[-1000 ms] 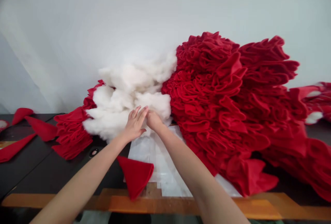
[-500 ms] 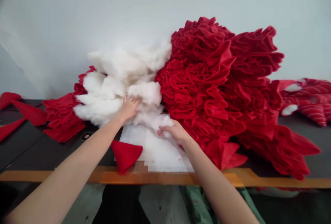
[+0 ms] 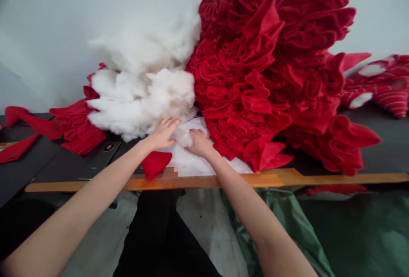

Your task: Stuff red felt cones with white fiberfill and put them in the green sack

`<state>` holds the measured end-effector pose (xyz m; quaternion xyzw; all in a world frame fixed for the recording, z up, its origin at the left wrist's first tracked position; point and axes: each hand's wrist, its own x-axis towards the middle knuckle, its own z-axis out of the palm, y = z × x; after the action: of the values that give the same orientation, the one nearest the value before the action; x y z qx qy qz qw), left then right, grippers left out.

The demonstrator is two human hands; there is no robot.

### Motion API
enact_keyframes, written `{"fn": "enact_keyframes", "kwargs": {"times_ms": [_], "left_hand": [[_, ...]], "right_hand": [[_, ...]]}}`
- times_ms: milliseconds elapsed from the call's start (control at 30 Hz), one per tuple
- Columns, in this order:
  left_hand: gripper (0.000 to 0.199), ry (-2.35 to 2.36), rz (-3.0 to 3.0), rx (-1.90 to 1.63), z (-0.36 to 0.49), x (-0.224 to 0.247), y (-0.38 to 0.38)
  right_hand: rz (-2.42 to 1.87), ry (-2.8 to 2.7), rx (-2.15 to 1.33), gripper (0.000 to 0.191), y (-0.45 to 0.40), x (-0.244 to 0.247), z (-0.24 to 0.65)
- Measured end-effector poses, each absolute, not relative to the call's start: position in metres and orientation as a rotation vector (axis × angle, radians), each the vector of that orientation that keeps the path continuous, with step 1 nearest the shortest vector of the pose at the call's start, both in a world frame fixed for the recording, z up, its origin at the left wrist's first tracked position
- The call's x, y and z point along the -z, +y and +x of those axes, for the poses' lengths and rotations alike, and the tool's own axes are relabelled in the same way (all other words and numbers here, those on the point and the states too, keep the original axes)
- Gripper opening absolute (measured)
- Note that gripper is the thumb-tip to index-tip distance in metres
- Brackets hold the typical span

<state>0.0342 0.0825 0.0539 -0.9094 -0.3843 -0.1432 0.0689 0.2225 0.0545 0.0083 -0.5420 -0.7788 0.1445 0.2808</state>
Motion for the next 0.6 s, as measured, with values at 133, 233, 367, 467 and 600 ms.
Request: {"fn": "enact_keyframes", "kwargs": {"times_ms": [133, 233, 367, 467, 600], "left_hand": [[0.047, -1.364, -2.802, 0.243, 0.042, -0.022, 0.090], [0.032, -1.441, -2.781, 0.288, 0.036, -0.016, 0.100], [0.030, -1.473, -2.748, 0.409, 0.028, -0.023, 0.102], [0.027, -1.428, -2.779, 0.463, 0.036, -0.028, 0.096], [0.021, -1.296, -2.894, 0.459, 0.054, -0.029, 0.086]], "right_hand": [[-1.381, -2.063, -0.409, 0.015, 0.047, 0.000, 0.220], [-1.398, -1.973, -0.385, 0.015, 0.042, -0.003, 0.240], [-1.403, -1.942, -0.282, 0.021, 0.039, -0.012, 0.261], [-1.336, -2.101, -0.213, 0.034, 0.037, -0.012, 0.247], [-1.311, -2.159, -0.424, 0.032, 0.039, -0.005, 0.212]]}}
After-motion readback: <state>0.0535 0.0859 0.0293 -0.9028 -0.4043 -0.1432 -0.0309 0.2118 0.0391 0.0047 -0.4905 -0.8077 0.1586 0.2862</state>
